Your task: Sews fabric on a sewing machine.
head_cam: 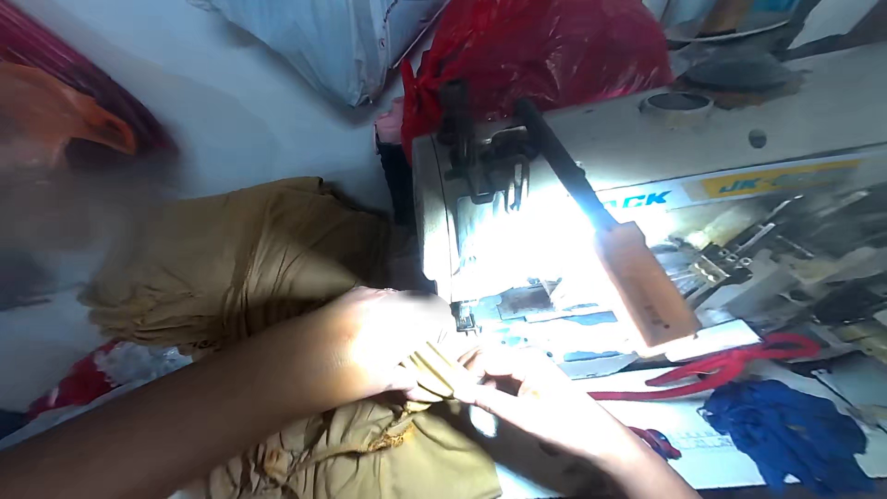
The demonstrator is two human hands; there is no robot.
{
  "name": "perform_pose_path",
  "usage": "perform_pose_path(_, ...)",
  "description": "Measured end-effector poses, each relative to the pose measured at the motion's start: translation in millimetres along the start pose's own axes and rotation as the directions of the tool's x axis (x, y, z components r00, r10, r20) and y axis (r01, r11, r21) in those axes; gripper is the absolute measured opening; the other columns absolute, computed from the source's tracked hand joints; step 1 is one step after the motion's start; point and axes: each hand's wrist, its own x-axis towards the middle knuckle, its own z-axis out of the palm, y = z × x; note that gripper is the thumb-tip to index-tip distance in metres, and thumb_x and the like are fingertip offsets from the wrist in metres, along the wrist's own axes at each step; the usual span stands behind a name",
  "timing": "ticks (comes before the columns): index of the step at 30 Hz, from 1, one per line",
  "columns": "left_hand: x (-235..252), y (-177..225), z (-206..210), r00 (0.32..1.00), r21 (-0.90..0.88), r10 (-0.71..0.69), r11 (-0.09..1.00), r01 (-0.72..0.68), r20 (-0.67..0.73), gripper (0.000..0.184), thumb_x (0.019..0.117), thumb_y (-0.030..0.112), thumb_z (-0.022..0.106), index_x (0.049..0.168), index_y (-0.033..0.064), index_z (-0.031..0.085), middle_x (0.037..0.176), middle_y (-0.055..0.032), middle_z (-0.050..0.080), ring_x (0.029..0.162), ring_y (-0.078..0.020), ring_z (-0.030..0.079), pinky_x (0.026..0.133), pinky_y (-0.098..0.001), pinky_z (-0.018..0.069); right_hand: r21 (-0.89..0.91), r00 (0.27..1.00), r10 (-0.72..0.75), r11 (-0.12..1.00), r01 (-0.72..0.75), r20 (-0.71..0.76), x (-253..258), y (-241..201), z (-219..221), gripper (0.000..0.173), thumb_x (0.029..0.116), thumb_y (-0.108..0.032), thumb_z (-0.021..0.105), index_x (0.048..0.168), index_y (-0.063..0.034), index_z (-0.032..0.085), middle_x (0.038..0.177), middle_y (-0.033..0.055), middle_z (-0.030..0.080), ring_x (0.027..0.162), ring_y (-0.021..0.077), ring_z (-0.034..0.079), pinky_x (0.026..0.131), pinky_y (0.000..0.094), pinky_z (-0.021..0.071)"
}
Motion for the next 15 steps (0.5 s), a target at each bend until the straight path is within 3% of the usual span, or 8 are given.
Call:
perform_pose_path(3, -6, 7, 9, 0.965, 0.018, 0.175, 0.985, -0.174, -0.194, 0.053, 0.0796, 0.047, 0.077, 0.123, 0.0214, 0.063, 0.093, 0.005, 0.065, 0.082, -0.0128, 0.066, 0.065, -0.0355, 0.056, -0.011, 1.0, -0.014, 1.0, 0.014, 0.008, -1, 1, 0, 0.022, 0.0989, -0.025, 0.067, 0.092, -0.006, 0.075, 0.087, -0.0031, 0.071, 0.075, -0.0045, 0.062, 0.067, 0.0127, 0.053)
perform_pose_path(5, -7, 11, 13, 0.942, 0.022, 0.24, 0.97, -0.242, -0.236, 0.055, 0.081, 0.05, 0.075, 0.125, 0.0188, 0.064, 0.088, 0.0037, 0.065, 0.075, -0.0129, 0.066, 0.059, -0.0337, 0.0543, -0.01, 1.0, -0.021, 1.0, 0.021, 0.009, -2, 2, 0, 0.022, 0.0991, -0.025, 0.067, 0.095, -0.0052, 0.075, 0.087, -0.0018, 0.071, 0.074, -0.003, 0.063, 0.066, 0.0137, 0.0528)
perform_pose_path(7, -4, 8, 10, 0.983, -0.032, 0.132, 0.99, -0.137, -0.13, 0.057, 0.0833, 0.046, 0.076, 0.13, 0.0197, 0.059, 0.094, 0.0017, 0.066, 0.081, -0.016, 0.066, 0.066, -0.0378, 0.0551, -0.012, 1.0, -0.009, 1.0, 0.009, 0.011, -1, 1, -1, 0.021, 0.099, -0.024, 0.066, 0.094, -0.0059, 0.076, 0.089, -0.002, 0.071, 0.077, -0.0033, 0.064, 0.068, 0.0139, 0.0539)
perform_pose_path(8, -2, 6, 7, 0.996, -0.052, 0.056, 0.997, -0.06, -0.074, 0.056, 0.0852, 0.044, 0.078, 0.133, 0.0193, 0.06, 0.101, 0.0003, 0.069, 0.09, -0.0183, 0.068, 0.075, -0.0412, 0.0563, -0.026, 1.0, 0.0, 1.0, 0.001, 0.005, -1, -1, -1, 0.02, 0.098, -0.023, 0.066, 0.093, -0.0066, 0.075, 0.088, -0.0031, 0.071, 0.076, -0.005, 0.062, 0.067, 0.0127, 0.053)
perform_pose_path(9, -2, 4, 7, 0.996, -0.031, 0.038, 0.999, -0.041, -0.084, 0.051, 0.0858, 0.042, 0.078, 0.128, 0.0175, 0.063, 0.103, 0.0, 0.069, 0.094, -0.0187, 0.068, 0.079, -0.0413, 0.0561, -0.035, 1.0, 0.006, 0.999, -0.006, 0.004, -1, -1, -1, 0.019, 0.0974, -0.022, 0.066, 0.092, -0.007, 0.075, 0.088, -0.0037, 0.07, 0.075, -0.0061, 0.061, 0.067, 0.012, 0.052)
perform_pose_path(11, -6, 5, 13, 0.957, 0.05, 0.172, 0.985, -0.164, -0.233, 0.034, 0.0882, 0.038, 0.072, 0.113, 0.0157, 0.068, 0.097, 0.0009, 0.067, 0.088, -0.0162, 0.067, 0.072, -0.0359, 0.0564, -0.036, 1.0, 0.001, 0.999, -0.001, 0.008, -1, -2, -1, 0.019, 0.0976, -0.023, 0.066, 0.092, -0.0065, 0.075, 0.087, -0.0039, 0.069, 0.074, -0.0067, 0.06, 0.066, 0.0115, 0.0511)
perform_pose_path(13, -11, 16, 17, 0.903, 0.066, 0.287, 0.957, -0.281, -0.321, 0.025, 0.0965, 0.028, 0.064, 0.112, 0.0099, 0.071, 0.099, -0.0051, 0.072, 0.088, -0.0204, 0.07, 0.07, -0.0368, 0.0579, -0.041, 1.0, -0.009, 0.999, 0.01, 0.01, -1, -1, -2, 0.02, 0.0976, -0.024, 0.067, 0.093, -0.0069, 0.076, 0.088, -0.0046, 0.07, 0.075, -0.0074, 0.061, 0.067, 0.0104, 0.0517)
perform_pose_path(15, -10, 20, 14, 0.931, 0.019, 0.23, 0.972, -0.235, -0.284, 0.022, 0.1001, 0.018, 0.06, 0.113, 0.0075, 0.073, 0.098, -0.0086, 0.073, 0.087, -0.0235, 0.071, 0.071, -0.0381, 0.0574, -0.043, 1.0, 0.003, 0.999, -0.002, 0.007, -1, -1, -1, 0.02, 0.0976, -0.025, 0.067, 0.094, -0.0075, 0.077, 0.087, -0.0053, 0.071, 0.074, -0.008, 0.061, 0.067, 0.0102, 0.0514)
